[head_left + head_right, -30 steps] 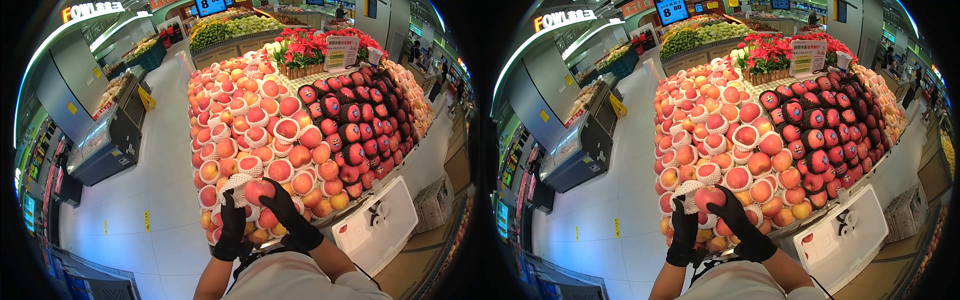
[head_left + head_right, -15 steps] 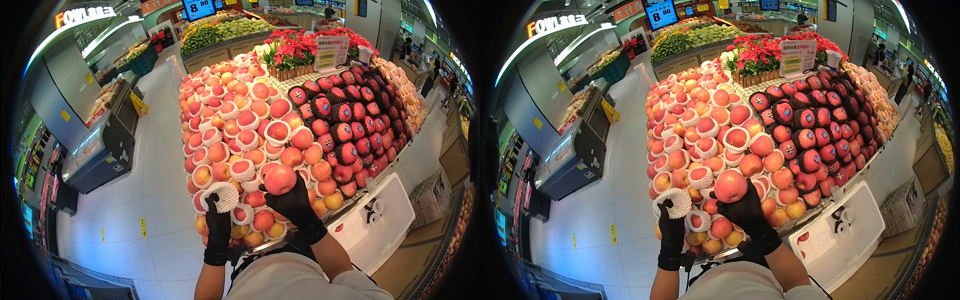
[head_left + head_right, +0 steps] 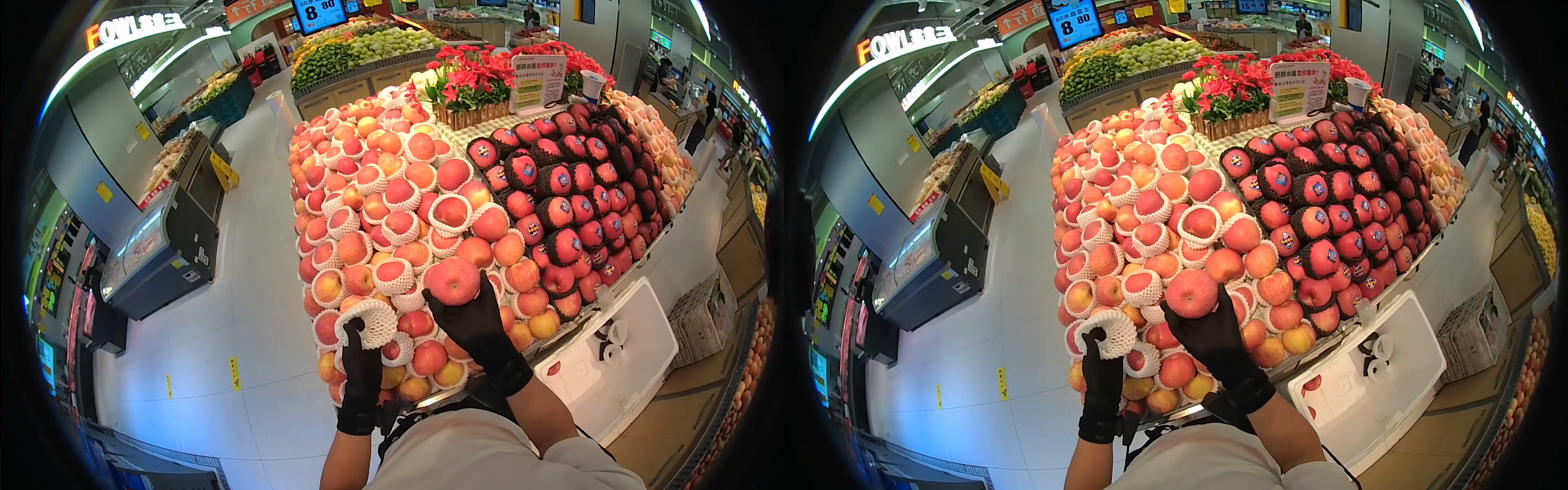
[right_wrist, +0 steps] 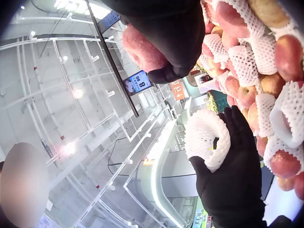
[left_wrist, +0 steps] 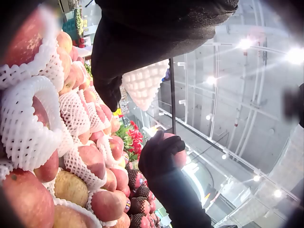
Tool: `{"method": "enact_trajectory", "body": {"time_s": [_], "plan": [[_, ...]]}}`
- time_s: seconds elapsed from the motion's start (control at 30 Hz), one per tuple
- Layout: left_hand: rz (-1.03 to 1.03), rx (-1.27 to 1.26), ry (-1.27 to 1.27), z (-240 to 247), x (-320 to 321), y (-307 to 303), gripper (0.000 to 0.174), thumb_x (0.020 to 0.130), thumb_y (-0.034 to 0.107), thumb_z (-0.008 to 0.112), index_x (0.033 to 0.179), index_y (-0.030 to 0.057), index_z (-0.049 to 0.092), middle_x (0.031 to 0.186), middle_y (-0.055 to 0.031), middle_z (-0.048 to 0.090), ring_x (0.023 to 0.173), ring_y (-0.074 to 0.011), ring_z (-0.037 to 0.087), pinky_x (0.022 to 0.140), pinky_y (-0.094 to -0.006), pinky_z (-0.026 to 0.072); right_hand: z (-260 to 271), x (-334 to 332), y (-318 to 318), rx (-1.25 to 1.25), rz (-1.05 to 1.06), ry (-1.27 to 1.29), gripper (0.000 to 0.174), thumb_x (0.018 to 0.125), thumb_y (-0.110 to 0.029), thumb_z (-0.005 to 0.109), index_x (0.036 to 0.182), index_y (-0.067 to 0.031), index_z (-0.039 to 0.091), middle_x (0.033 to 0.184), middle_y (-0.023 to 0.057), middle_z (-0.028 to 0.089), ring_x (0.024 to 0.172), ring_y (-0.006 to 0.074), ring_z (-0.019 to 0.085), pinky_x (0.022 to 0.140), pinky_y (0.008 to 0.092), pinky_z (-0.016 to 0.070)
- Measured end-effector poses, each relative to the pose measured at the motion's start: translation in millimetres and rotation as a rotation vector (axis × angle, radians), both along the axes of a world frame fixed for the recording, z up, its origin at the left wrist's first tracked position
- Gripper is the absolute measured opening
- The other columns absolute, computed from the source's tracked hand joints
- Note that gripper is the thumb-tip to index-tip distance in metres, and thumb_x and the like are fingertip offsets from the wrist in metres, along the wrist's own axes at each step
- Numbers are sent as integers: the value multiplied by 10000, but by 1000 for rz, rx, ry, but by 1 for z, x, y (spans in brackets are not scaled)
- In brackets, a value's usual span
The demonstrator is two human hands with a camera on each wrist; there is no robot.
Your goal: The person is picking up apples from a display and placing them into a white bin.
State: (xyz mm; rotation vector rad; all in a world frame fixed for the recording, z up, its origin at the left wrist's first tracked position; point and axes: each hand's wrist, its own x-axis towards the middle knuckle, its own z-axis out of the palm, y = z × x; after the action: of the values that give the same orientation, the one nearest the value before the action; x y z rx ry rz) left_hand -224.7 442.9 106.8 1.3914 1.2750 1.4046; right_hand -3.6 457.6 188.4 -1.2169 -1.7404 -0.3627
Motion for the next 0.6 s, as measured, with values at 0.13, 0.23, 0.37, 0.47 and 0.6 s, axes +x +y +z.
{"method": "enact_trajectory", "body": {"time_s": [0.13,0.23,0.37,0.47,0.6], "plan": [[-25,-56,-180,-10,-3,3,383,1057,280,363,1314,11,455,1231,-94,557,1096,-186,563,937,-297,492,-10,-1,2,-98,15,59,134,778,-115,727,900,-79,684,864,76,647,890,269,623,844,442,478],[-63,-103,-397,-8,-2,4,372,1061,268,347,1305,11,459,1232,-92,552,1102,-183,559,941,-296,489,-23,6,1,-196,126,113,294,797,-144,734,1052,-51,623,963,93,629,925,241,621,900,417,478],[-32,-29,-40,-10,-2,-1,345,1058,224,363,1314,10,453,1236,-91,546,1101,-177,553,941,-291,484,-49,3,-1,-699,544,1290,570,798,-154,756,1264,-11,460,1134,115,564,1012,210,595,968,376,461],[3,14,84,-15,0,-2,330,1053,191,380,1320,10,449,1232,-91,546,1099,-171,549,936,-289,484,-37,3,5,-796,453,1393,724,757,-162,799,1324,4,378,1211,124,518,1092,211,556,981,361,453],[-15,-84,-38,3,7,-7,328,1050,183,389,1323,11,450,1228,-93,549,1101,-171,547,927,-288,486,-20,-4,-8,-595,329,781,830,655,-224,865,1304,4,399,1213,175,516,1158,278,523,973,396,451]]}}
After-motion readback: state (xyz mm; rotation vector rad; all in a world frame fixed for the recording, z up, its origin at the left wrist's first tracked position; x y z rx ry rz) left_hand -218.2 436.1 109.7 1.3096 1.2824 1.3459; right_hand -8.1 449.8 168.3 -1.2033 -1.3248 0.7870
